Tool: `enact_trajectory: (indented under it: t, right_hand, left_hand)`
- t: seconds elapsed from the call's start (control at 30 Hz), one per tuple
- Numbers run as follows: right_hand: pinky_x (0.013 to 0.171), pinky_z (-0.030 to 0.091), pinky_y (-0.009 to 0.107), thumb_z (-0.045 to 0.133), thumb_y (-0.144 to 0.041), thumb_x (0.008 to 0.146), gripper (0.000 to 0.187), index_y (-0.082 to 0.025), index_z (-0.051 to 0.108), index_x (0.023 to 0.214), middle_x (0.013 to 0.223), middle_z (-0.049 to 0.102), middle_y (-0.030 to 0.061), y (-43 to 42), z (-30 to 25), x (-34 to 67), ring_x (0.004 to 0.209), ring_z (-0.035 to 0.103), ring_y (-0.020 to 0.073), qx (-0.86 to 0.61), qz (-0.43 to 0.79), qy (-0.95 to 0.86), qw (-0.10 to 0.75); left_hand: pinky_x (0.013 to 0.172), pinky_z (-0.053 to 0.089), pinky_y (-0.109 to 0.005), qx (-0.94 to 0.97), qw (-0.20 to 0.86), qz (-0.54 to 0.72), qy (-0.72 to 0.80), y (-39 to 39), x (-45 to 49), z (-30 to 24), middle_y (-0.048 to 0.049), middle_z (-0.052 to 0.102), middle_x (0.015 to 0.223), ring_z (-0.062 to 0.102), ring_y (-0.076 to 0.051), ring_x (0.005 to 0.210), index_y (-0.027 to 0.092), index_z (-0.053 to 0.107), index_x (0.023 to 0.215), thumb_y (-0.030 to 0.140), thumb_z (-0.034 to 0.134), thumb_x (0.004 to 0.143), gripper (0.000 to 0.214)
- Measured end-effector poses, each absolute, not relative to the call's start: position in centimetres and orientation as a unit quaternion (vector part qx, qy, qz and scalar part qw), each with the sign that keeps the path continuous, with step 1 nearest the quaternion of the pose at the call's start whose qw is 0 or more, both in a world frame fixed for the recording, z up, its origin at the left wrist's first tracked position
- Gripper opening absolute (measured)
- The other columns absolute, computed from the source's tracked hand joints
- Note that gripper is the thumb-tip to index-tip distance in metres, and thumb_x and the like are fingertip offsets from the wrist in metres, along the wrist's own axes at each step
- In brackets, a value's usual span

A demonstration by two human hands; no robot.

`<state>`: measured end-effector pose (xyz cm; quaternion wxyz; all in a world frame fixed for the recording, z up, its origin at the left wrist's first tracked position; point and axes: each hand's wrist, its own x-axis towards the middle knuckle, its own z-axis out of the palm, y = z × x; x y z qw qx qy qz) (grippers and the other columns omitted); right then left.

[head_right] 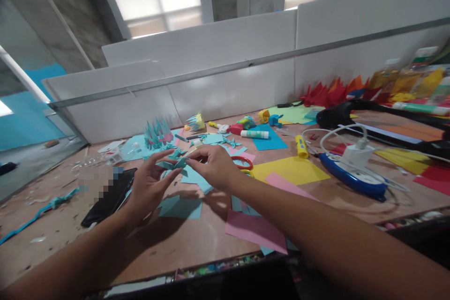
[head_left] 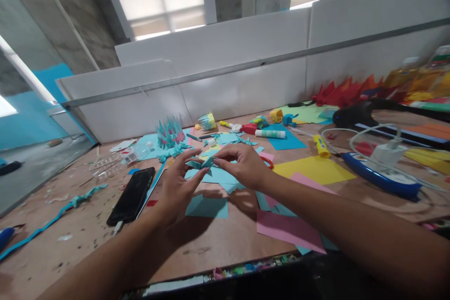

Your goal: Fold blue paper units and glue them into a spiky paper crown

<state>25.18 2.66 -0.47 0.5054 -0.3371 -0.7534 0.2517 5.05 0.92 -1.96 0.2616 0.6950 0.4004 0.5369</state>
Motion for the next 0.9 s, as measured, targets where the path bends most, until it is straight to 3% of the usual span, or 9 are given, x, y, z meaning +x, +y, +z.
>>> enact_trajectory:
  t: [0.07, 0.13, 0.3, 0.4, 0.5, 0.67, 0.77, 0.9]
  right_hand:
    - [0.069, 0.054, 0.028, 0.072, -0.026, 0.086, 0.012, -0.016, 0.077, 0.091, 0.085, 0.076, 0.0043, 2.8, -0.6, 25.3, 0.075, 0.069, 0.0164, -0.335, 0.264, -0.748, 0.508]
    - [0.07, 0.054, 0.028, 0.071, -0.028, 0.088, 0.013, -0.016, 0.076, 0.093, 0.086, 0.076, 0.0044, 3.0, -0.8, 25.5, 0.076, 0.069, 0.016, -0.327, 0.253, -0.758, 0.505]
    - [0.085, 0.053, 0.033, 0.068, -0.026, 0.091, 0.013, -0.018, 0.078, 0.09, 0.096, 0.074, 0.0079, 2.9, -0.5, 26.1, 0.09, 0.069, 0.0186, -0.251, 0.146, -0.86, 0.419]
    - [0.088, 0.051, 0.032, 0.062, -0.033, 0.097, 0.022, -0.018, 0.078, 0.098, 0.103, 0.074, 0.0084, 2.9, 0.5, 26.7, 0.096, 0.068, 0.0192, -0.253, 0.125, -0.889, 0.361]
    - [0.084, 0.049, 0.031, 0.052, -0.038, 0.102, 0.029, -0.021, 0.076, 0.105, 0.105, 0.075, 0.0062, 3.5, 1.7, 27.8, 0.097, 0.068, 0.0195, -0.393, 0.073, -0.851, 0.34]
    - [0.07, 0.046, 0.031, 0.058, -0.039, 0.095, 0.025, -0.024, 0.076, 0.105, 0.105, 0.077, 0.0063, 5.7, 1.8, 30.0, 0.091, 0.069, 0.0235, -0.572, 0.045, -0.782, 0.242]
    - [0.067, 0.045, 0.031, 0.06, -0.038, 0.093, 0.024, -0.023, 0.076, 0.105, 0.108, 0.077, 0.0084, 6.6, 1.2, 30.6, 0.092, 0.069, 0.0259, -0.607, 0.046, -0.765, 0.211]
    - [0.066, 0.047, 0.03, 0.057, -0.043, 0.096, 0.029, -0.023, 0.075, 0.108, 0.104, 0.077, 0.009, 8.0, 1.6, 31.5, 0.091, 0.071, 0.025, -0.637, 0.045, -0.75, 0.173]
  left_hand:
    - [0.063, 0.051, -0.025, 0.651, 0.34, 0.546, 0.403, 1.0, 5.3, -1.7, 0.0039, 0.065, 0.07, 0.064, -0.015, 0.066, 0.023, 0.057, 0.131, 0.032, 0.079, 0.081, 0.055]
    - [0.064, 0.051, -0.025, 0.618, 0.407, 0.546, 0.393, 1.2, 5.4, -1.7, 0.006, 0.062, 0.065, 0.064, -0.015, 0.064, 0.024, 0.051, 0.137, 0.032, 0.079, 0.082, 0.062]
    - [0.082, 0.055, -0.028, 0.549, 0.528, 0.564, 0.318, 2.2, 5.3, -2.2, -0.0002, 0.073, 0.089, 0.071, -0.017, 0.09, 0.026, 0.045, 0.14, 0.026, 0.081, 0.079, 0.071]
    - [0.077, 0.057, -0.029, 0.544, 0.538, 0.547, 0.339, 2.2, 5.3, -2.2, -0.0043, 0.076, 0.095, 0.073, -0.018, 0.087, 0.027, 0.045, 0.14, 0.032, 0.079, 0.082, 0.067]
    - [0.071, 0.059, -0.031, 0.554, 0.517, 0.531, 0.379, 1.8, 5.4, -2.1, -0.0065, 0.078, 0.1, 0.073, -0.019, 0.082, 0.03, 0.045, 0.143, 0.04, 0.076, 0.085, 0.066]
    - [0.07, 0.059, -0.029, 0.562, 0.487, 0.516, 0.425, 1.6, 5.7, -2.1, -0.0094, 0.077, 0.105, 0.072, -0.018, 0.08, 0.023, 0.063, 0.128, 0.048, 0.075, 0.083, 0.052]
    - [0.072, 0.057, -0.029, 0.56, 0.485, 0.534, 0.408, 2.2, 5.4, -1.8, -0.0095, 0.078, 0.099, 0.072, -0.017, 0.077, 0.018, 0.067, 0.116, 0.047, 0.077, 0.081, 0.046]
    - [0.071, 0.056, -0.029, 0.538, 0.504, 0.565, 0.371, 3.0, 4.6, -1.0, -0.0037, 0.079, 0.088, 0.072, -0.016, 0.071, 0.02, 0.059, 0.105, 0.04, 0.079, 0.08, 0.037]
